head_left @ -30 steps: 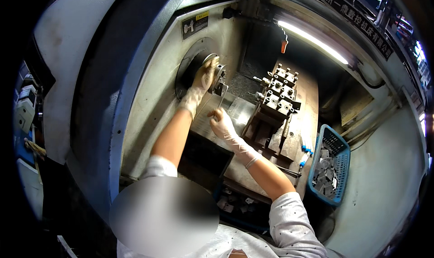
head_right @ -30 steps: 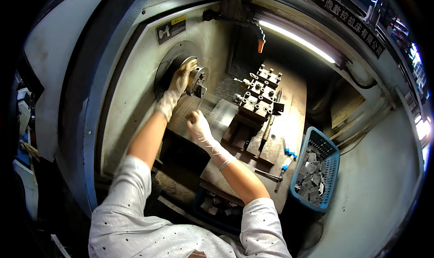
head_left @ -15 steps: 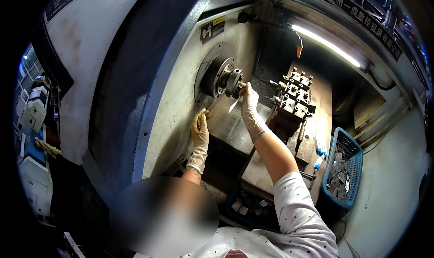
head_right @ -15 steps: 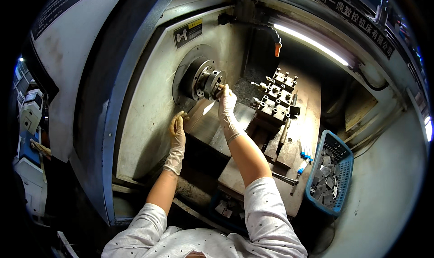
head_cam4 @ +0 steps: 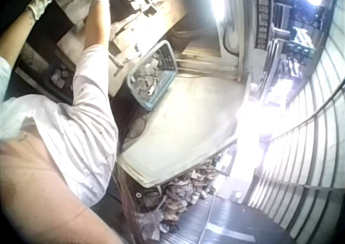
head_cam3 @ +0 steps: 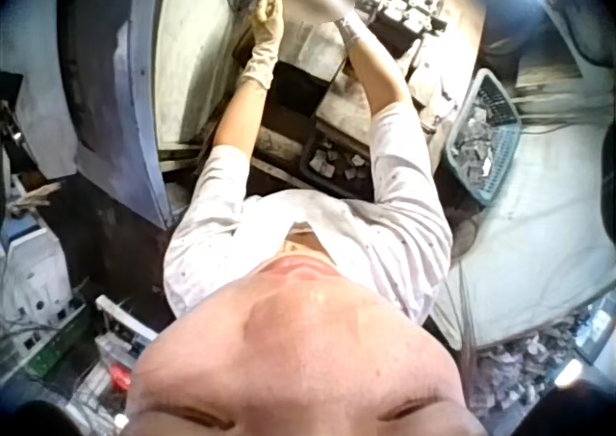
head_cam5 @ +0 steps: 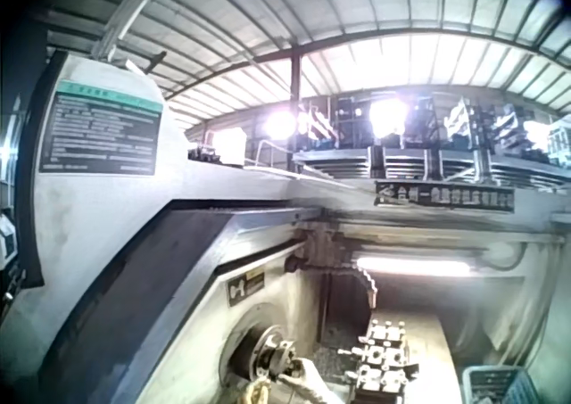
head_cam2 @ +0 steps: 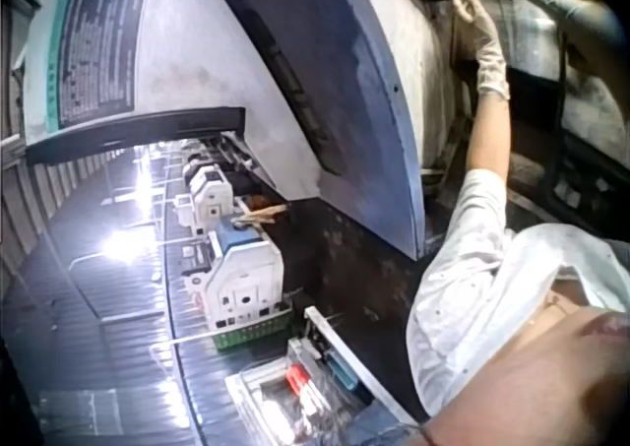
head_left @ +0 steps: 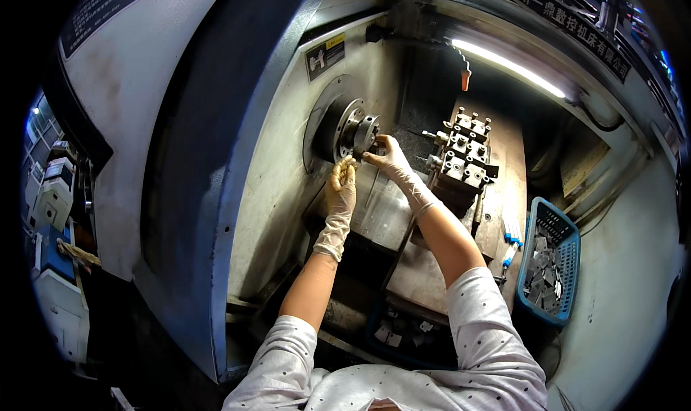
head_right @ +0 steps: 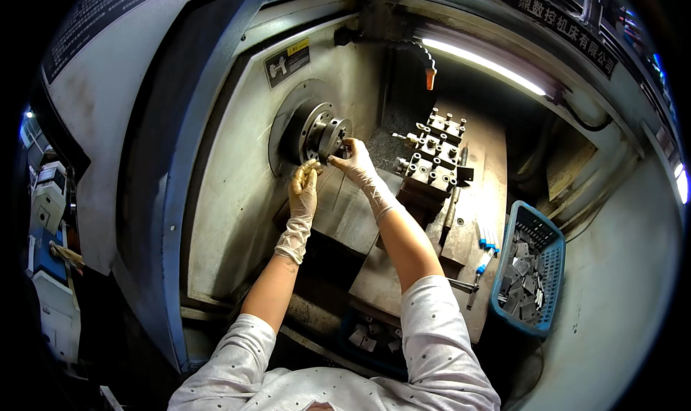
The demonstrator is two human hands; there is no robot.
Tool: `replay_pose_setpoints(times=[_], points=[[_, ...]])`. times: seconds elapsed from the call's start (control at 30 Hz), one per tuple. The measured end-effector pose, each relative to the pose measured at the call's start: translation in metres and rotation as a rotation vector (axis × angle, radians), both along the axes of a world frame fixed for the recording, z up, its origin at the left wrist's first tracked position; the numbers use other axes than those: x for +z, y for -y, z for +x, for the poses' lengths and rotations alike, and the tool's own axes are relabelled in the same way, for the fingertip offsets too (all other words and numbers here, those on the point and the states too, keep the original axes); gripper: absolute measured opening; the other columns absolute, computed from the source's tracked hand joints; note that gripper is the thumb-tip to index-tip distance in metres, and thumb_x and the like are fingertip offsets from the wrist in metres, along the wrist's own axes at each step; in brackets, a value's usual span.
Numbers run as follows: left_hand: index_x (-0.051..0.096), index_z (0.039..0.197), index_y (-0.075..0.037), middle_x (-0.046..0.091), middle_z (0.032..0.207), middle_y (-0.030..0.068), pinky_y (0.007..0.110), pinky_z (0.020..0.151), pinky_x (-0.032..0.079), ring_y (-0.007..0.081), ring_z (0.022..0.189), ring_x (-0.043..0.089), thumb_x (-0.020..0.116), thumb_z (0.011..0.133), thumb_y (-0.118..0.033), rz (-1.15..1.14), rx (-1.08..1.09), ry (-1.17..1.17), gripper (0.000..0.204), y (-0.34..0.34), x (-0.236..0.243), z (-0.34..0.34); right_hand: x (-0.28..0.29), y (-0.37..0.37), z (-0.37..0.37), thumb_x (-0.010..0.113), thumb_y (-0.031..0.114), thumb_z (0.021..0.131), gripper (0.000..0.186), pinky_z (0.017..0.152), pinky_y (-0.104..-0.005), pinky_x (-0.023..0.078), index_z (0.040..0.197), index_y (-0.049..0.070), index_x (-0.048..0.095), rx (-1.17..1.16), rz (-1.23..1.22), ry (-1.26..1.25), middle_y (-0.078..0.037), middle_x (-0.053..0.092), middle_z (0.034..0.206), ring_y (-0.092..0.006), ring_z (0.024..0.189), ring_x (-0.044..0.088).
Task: The person operates a CNC lathe by opening the machine door, loading small metal parts into the chuck, and closing the door to run the cycle. They repeat this process across multiple machines, retrieving finished parts and placing them into red or blue bins.
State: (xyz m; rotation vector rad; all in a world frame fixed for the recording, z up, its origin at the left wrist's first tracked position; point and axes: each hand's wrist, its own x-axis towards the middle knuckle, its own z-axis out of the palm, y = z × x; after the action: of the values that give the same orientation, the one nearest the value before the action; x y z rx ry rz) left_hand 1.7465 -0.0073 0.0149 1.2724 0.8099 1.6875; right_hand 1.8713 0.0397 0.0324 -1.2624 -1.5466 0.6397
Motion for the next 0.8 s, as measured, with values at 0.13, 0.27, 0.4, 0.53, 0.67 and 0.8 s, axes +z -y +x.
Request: replay_pose_setpoints(times=[0.13, 0.27, 0.4, 0.53, 0.67, 0.8], points=[[0.047, 0.092, 0.000, 0.053, 0.086, 0.0079, 0.023, 0.068, 0.040, 0.0133, 0.076, 0.051, 0.044, 0.074, -0.009, 0.013, 0.126, -0.208, 0.020, -0.007, -0.003, 0.005, 0.003, 0.001, 0.001, 0.064, 0.021, 0.056, 0.049, 0.078, -0.0279, 0.033, 0.094, 0.000, 0.041, -0.014, 0.039, 0.133, -0.013, 0.044, 0.094, -0.0184, 0.090, 0.042], [0.046, 0.094, -0.001, 0.052, 0.087, 0.0106, 0.025, 0.067, 0.041, 0.0167, 0.077, 0.052, 0.045, 0.072, -0.006, 0.064, 0.174, -0.220, 0.023, -0.012, -0.007, 0.014, -0.004, -0.004, 0.000, 0.065, 0.024, 0.053, 0.053, 0.078, -0.0287, 0.034, 0.094, 0.000, 0.039, -0.021, 0.042, 0.040, -0.015, 0.045, 0.092, -0.0225, 0.088, 0.044], [0.042, 0.098, -0.003, 0.052, 0.087, 0.0110, 0.026, 0.068, 0.040, 0.0191, 0.078, 0.051, 0.045, 0.072, -0.005, 0.129, 0.261, -0.257, 0.027, -0.012, -0.016, 0.009, -0.009, -0.001, -0.008, 0.063, 0.025, 0.057, 0.049, 0.074, -0.0276, 0.036, 0.092, 0.000, 0.040, -0.011, 0.034, -0.144, -0.014, 0.047, 0.089, -0.0200, 0.084, 0.045], [0.043, 0.098, -0.003, 0.052, 0.087, 0.0116, 0.028, 0.067, 0.040, 0.0210, 0.077, 0.051, 0.046, 0.071, -0.007, 0.111, 0.319, -0.352, 0.027, -0.004, -0.014, 0.008, 0.002, 0.001, -0.004, 0.063, 0.022, 0.059, 0.045, 0.067, -0.0230, 0.038, 0.092, 0.001, 0.040, 0.076, -0.096, -0.271, -0.009, 0.046, 0.084, -0.0127, 0.076, 0.045], [0.044, 0.097, -0.004, 0.051, 0.087, 0.0120, 0.028, 0.067, 0.040, 0.0222, 0.077, 0.051, 0.046, 0.071, -0.007, 0.104, 0.343, -0.373, 0.026, -0.009, -0.025, 0.009, -0.004, -0.003, -0.001, 0.064, 0.018, 0.059, 0.046, 0.070, -0.0237, 0.037, 0.093, 0.003, 0.039, 0.104, -0.089, -0.274, -0.008, 0.046, 0.086, -0.0132, 0.080, 0.044], [0.045, 0.096, -0.005, 0.052, 0.088, 0.0112, 0.027, 0.067, 0.040, 0.0217, 0.077, 0.051, 0.047, 0.070, -0.006, 0.075, 0.356, -0.397, 0.026, -0.001, -0.027, 0.011, -0.005, -0.004, -0.001, 0.065, 0.020, 0.055, 0.051, 0.074, -0.0260, 0.035, 0.094, 0.001, 0.039, 0.045, 0.001, -0.111, -0.011, 0.046, 0.090, -0.0175, 0.084, 0.044]])
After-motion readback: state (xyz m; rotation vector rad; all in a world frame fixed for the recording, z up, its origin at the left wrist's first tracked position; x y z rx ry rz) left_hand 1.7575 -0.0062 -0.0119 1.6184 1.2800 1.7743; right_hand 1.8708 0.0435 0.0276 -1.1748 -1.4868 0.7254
